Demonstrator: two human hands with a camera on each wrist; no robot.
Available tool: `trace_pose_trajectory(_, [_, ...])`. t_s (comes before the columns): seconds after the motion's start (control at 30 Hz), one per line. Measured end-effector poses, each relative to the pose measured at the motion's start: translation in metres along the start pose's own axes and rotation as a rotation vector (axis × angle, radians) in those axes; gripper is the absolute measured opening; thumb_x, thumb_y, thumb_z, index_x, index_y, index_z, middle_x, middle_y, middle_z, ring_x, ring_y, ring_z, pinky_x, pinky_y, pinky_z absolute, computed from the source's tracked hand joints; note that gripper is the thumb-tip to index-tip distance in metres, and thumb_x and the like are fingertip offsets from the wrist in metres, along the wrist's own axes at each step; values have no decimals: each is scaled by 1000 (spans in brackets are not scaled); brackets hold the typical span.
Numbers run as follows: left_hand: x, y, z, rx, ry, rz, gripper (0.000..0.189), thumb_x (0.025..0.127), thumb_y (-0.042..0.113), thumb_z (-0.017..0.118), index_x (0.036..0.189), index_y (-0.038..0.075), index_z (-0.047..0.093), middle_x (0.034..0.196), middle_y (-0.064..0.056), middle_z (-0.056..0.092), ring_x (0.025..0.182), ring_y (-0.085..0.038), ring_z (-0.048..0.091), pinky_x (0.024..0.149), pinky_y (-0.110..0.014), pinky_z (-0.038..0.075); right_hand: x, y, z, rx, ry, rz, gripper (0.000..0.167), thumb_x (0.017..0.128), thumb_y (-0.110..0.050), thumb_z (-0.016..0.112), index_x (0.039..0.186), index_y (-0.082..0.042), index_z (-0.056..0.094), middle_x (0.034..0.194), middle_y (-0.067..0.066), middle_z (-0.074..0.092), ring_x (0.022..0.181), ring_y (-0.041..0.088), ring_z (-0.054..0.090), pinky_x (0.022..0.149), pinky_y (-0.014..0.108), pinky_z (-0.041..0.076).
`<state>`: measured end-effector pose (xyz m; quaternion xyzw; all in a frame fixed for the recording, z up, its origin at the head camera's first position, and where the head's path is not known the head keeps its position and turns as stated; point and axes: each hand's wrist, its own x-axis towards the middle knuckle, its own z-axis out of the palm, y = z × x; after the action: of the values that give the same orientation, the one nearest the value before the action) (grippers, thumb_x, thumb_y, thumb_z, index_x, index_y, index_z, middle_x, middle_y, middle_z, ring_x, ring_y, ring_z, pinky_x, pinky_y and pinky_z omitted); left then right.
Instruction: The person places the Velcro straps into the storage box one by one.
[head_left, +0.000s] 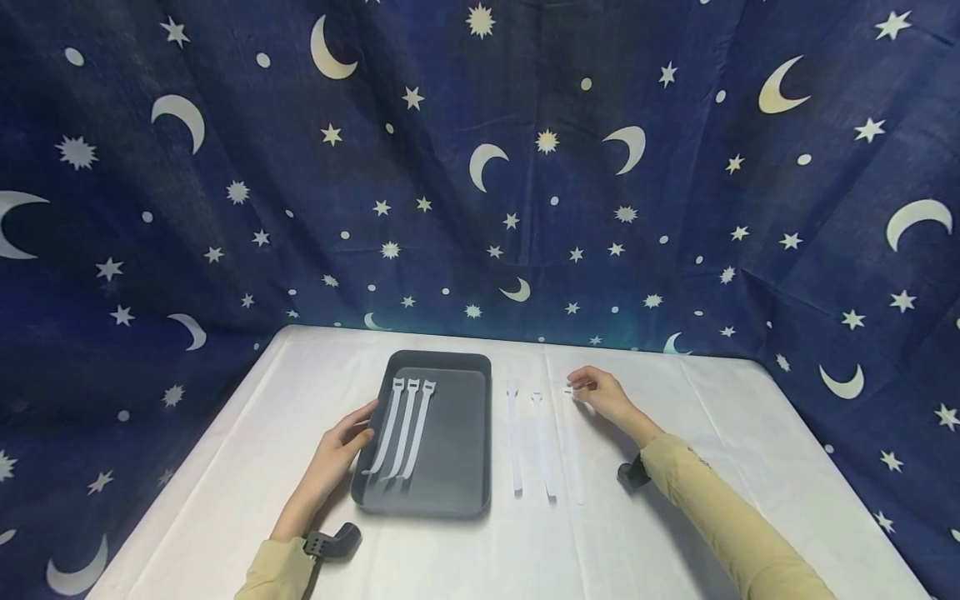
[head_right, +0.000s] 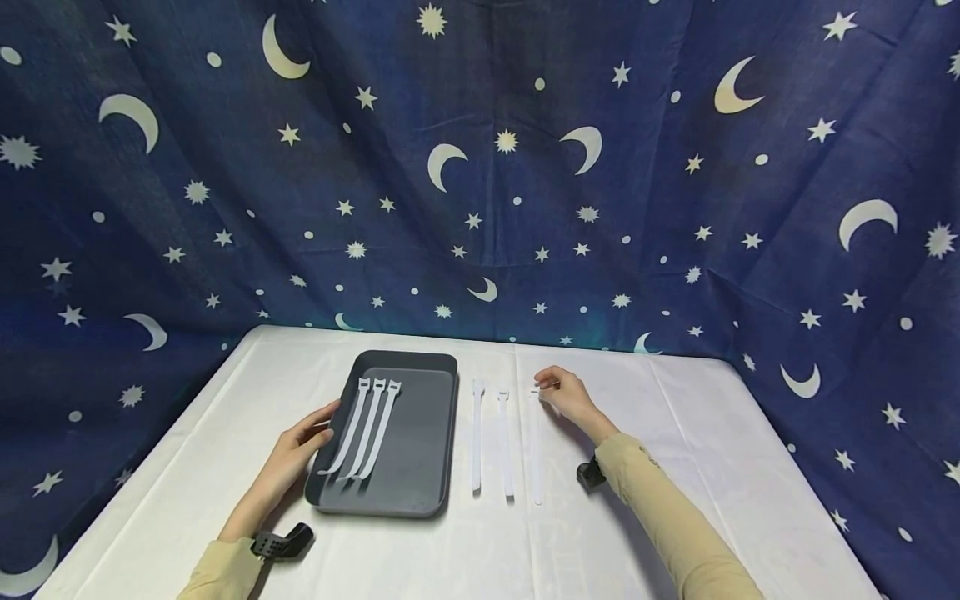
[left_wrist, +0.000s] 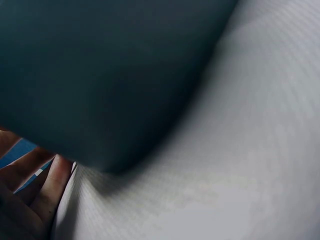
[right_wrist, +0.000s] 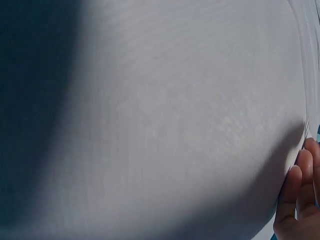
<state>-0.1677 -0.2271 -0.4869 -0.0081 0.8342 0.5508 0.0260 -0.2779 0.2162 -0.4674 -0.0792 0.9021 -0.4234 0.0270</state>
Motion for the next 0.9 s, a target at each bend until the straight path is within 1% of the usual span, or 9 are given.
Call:
trace_pose_trajectory(0.2, [2,-1,0,10,2,-3,48,99,22,49,146,26,41,154,-7,38,139,-37,40,114,-62,28,1,-3,1,1,10,20,25,88,0,59,112,3,62,103,21,65,93,28,61,71,25,48])
trace_pose_trajectory(0.33, [2,-2,1,15,5,0,48,99,21,49,146,26,41,154,-8,38,139,-37,40,114,-62,29,1,-4,3,-2,20,24,25,88,0,58,112,3,63,99,20,64,90,25,59,70,25,48])
trace_pose_trajectory(0.47, [2,-2,2,12,7,6,47,99,21,49,145,25,42,154,-8,39,139,-38,41,114,-61,30,1,-4,5,3,22,38,24,88,0,58,111,2,63,97,18,63,90,25,58,73,27,48])
trace_pose_trajectory(0.53, [2,-2,2,9,6,6,47,99,21,49,145,25,42,154,-8,39,138,-37,41,115,-61,30,0,-5,5,2,22,42,24,88,-1,58,111,2,63,95,17,62,88,24,57,72,27,47])
trace_pose_trajectory(0.73, [1,0,2,6,3,6,47,99,22,49,145,24,42,154,-8,39,139,-37,40,115,-61,29,-1,-8,4,21,22,64,24,88,0,59,111,1,64,88,11,58,78,19,51,63,26,45])
trace_pose_trajectory(0.9, [1,1,1,6,5,6,47,99,21,49,146,24,42,153,-10,39,138,-38,41,115,-61,29,-3,-11,1,51,6,44,25,89,1,57,113,2,62,84,10,57,72,17,54,59,27,48])
